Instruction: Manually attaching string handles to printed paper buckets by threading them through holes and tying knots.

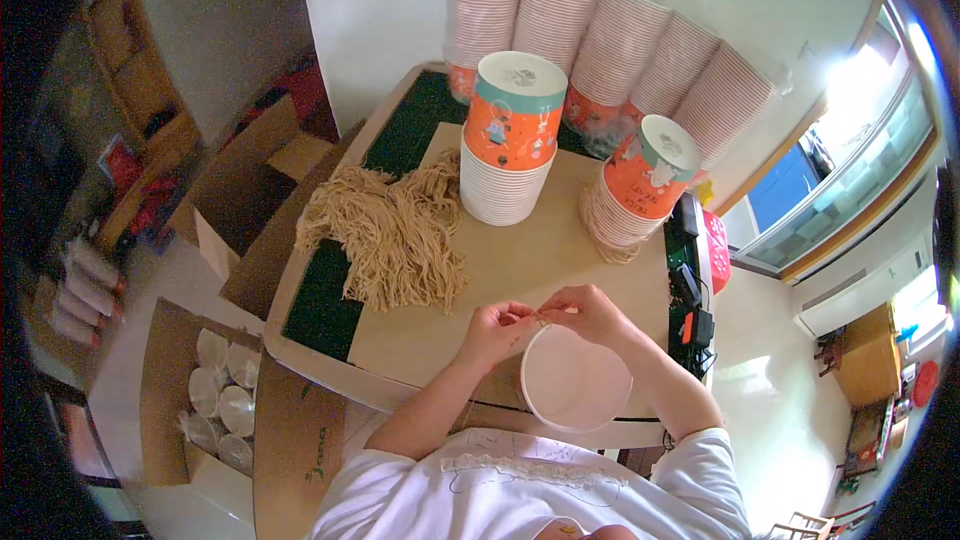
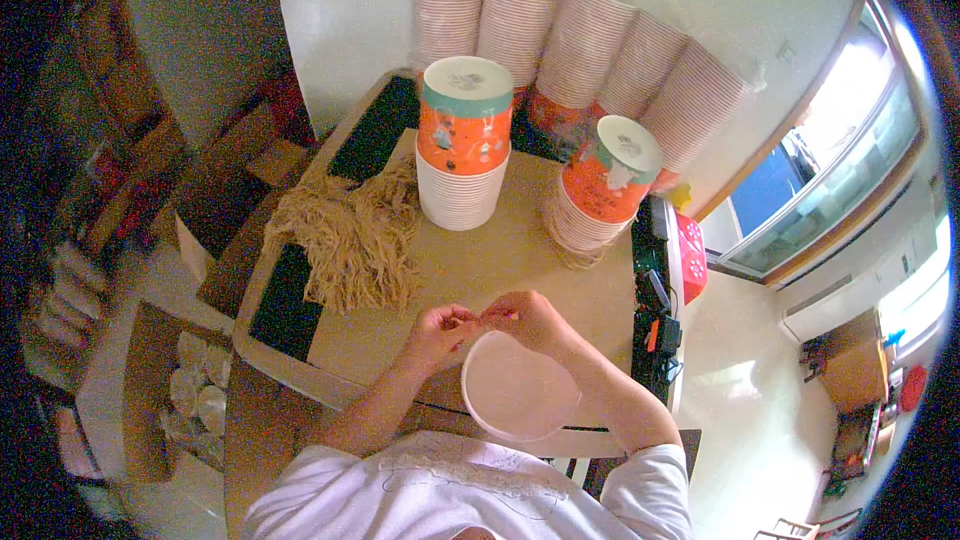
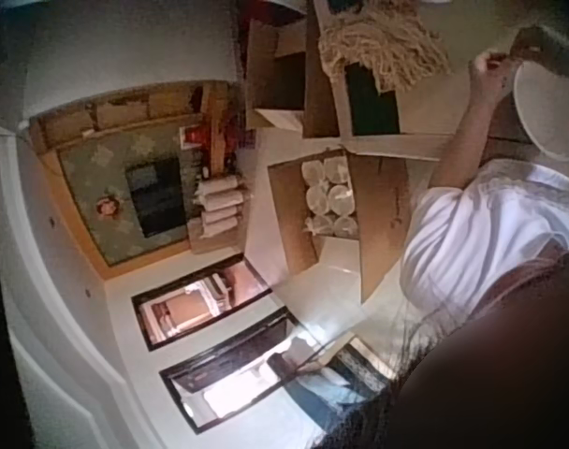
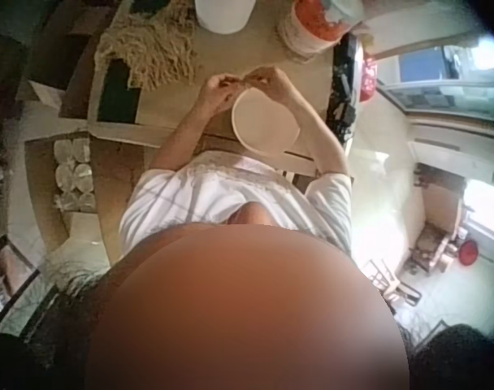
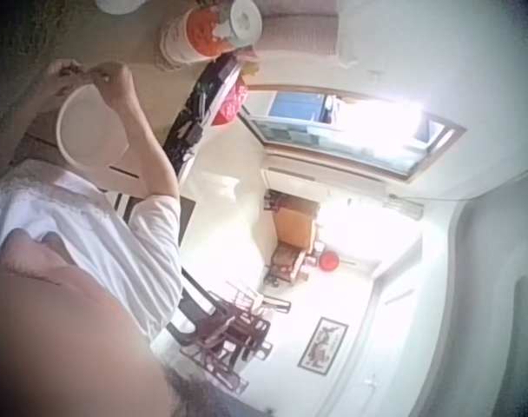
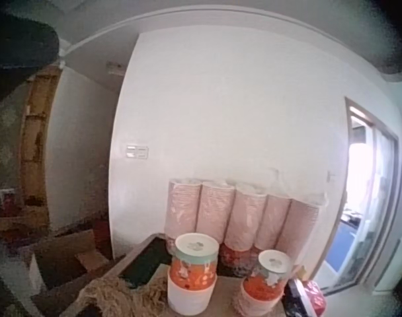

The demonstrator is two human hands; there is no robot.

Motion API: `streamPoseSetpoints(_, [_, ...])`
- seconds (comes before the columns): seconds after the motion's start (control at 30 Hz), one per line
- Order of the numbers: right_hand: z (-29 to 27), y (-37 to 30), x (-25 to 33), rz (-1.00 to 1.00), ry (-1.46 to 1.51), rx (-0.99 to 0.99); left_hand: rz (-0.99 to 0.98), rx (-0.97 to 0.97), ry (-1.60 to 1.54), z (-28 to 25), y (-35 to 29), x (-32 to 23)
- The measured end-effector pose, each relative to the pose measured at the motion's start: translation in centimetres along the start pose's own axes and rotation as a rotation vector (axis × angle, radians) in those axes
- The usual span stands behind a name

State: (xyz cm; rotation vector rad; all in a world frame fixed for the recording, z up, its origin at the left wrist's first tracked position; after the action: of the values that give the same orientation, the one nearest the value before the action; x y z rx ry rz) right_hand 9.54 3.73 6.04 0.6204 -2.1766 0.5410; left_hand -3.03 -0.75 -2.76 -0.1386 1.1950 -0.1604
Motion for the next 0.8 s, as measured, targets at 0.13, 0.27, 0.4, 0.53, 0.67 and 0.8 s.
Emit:
streamPoseSetpoints(0.13, [0.3,0.4,-0.3,0.009,-0.011,0.010,0.082,-0.001,0.013,0.1,-0.2,-0.7])
streamPoseSetpoints(0.27, [0.3,0.3,-0.4,0.000,-0.008,-0.022,-0.006,0.014,-0.086,0.1,-0.2,-1.0])
streamPoseSetpoints(0.4, [0.1,0.2,0.1,0.020,-0.042,-0.043,0.034,0.015,-0.001,0.2,-0.4,-1.1])
streamPoseSetpoints(0.53, [0.1,0.0,0.2,0.030,-0.042,-0.051,0.244,-0.038,0.226,0.4,-0.4,-1.7])
streamPoseSetpoints(0.67, [0.1,-0.1,0.2,0.036,-0.059,-0.057,0.336,-0.093,0.437,0.8,-1.1,-3.4])
streamPoseSetpoints(0.8, [0.0,-0.1,-0.4,0.045,-0.047,-0.063,0.341,-0.083,0.410,0.9,-0.8,-3.0])
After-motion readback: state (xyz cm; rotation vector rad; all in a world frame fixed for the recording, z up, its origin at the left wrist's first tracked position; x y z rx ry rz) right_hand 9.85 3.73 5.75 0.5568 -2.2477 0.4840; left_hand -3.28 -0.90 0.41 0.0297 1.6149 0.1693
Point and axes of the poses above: each hand's wrist, its own y-axis towards the middle knuckle, its own z-axis out of the palm, x = y × z, the point moved 6 cm from there along y, towards the middle knuckle
